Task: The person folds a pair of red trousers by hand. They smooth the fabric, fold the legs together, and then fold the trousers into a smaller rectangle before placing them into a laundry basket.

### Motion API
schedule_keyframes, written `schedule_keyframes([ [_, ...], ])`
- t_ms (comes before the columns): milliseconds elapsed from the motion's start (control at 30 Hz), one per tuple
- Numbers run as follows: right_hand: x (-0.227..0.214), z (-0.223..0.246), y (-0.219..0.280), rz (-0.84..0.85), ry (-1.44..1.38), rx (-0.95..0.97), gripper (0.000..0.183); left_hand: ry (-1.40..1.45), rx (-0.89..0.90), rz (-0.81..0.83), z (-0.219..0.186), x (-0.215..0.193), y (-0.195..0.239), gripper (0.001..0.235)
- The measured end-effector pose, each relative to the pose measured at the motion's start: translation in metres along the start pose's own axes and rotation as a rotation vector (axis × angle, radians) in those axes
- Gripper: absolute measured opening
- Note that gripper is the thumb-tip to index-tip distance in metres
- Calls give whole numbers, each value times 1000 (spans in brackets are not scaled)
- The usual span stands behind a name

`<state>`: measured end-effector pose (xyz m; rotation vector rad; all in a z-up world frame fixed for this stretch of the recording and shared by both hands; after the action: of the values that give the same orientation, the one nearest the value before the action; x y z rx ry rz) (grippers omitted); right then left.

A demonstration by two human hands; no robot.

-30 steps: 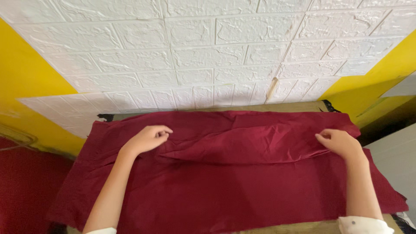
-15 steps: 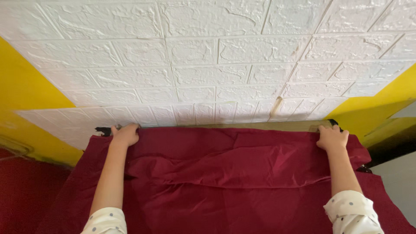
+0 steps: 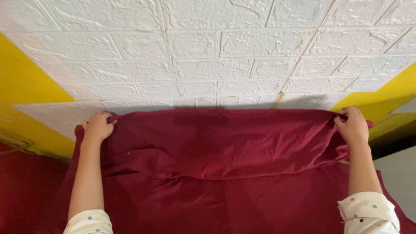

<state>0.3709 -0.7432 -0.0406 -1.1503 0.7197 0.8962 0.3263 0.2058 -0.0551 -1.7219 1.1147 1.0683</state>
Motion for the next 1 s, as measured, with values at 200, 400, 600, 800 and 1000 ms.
schedule_keyframes([
  [200,-51,39,1,-261,-285,-125,16,4,33,-318,18,-62,43,21],
  [400,-111,67,36,-360,-365,-240,20,161,151,-605,28,-113,95,21],
  [600,-148,39,110,-320,-258,-170,18,231,211,-571,15,-139,169,24],
  [800,-159,-1,214,-174,-349,7,13,308,232,-466,6,-158,261,16],
  [1000,-149,-16,298,-82,-260,69,16,180,172,-141,31,-136,325,54],
])
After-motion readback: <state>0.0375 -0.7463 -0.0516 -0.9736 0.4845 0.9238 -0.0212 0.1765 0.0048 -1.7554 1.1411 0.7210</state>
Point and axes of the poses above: each hand's wrist, its own y-axis away from the middle knuckle, its own x-axis out of the palm, z = x × y, the point moved 5 cm from there along -y, towards the middle knuckle, and after that the axes turned 6 degrees about y, right-handed, at the moved point
